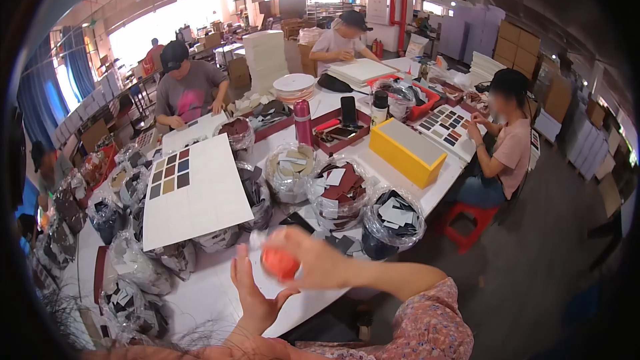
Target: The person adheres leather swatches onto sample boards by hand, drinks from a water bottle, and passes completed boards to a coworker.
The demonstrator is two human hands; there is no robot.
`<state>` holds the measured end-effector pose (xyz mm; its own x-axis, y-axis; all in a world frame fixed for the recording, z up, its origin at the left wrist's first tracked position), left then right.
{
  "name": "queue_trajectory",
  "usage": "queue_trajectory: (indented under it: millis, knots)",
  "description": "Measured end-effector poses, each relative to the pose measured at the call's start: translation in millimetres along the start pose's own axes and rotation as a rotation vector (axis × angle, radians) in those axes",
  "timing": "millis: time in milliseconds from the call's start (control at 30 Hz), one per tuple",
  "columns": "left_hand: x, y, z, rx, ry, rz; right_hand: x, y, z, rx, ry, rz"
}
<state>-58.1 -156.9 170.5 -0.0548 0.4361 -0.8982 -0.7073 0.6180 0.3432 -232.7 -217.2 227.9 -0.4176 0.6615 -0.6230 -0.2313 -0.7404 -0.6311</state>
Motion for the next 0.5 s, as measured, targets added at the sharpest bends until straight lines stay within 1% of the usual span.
queue_trajectory:
  millis: [33, 67, 133, 167, 200, 267, 333, 367, 467, 500]
  knots:
    - [-3, -3, -2, 0.002, 0.01, -0.037, -14, 7, 17, 0.065, 0.099, -0.021]
    - [3, -13, -5, -0.008, -0.04, 0.044, -33, 15, 37, 0.131, 0.197, -0.039]
    - [30, -38, -14, -0.021, -0.136, 0.202, -70, 37, 70, 0.153, 0.452, -0.004]
    - [47, -51, -16, -0.034, -0.222, 0.293, -89, 53, 84, 0.211, 0.524, 0.039]
    - [71, -65, -18, -0.064, -0.264, 0.335, -106, 72, 97, 0.267, 0.599, 0.081]
    - [124, -88, -20, -0.126, -0.348, 0.42, -140, 110, 116, 0.481, 0.681, 0.11]
    - [170, -91, -12, -0.139, -0.39, 0.451, -164, 161, 127, 0.527, 0.713, 0.049]
    - [179, -94, -12, -0.147, -0.409, 0.465, -172, 187, 129, 0.548, 0.729, 0.021]
    - [158, -69, -9, -0.257, -0.432, 0.355, -180, 273, 128, 0.591, 0.699, -0.117]
    - [163, -75, -12, -0.267, -0.41, 0.363, -179, 293, 125, 0.575, 0.693, -0.178]
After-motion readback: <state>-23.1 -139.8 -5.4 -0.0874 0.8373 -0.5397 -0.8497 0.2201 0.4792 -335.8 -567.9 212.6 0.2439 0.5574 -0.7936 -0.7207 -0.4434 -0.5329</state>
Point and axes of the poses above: each hand's wrist, its own x-axis away from the middle knuckle, its own z-axis out of the back of the hand, y = z × x, the point moved 2 cm from there along -x, towards the middle knuckle, and after that the axes turned 15 degrees about y, right-handed, at the moved point
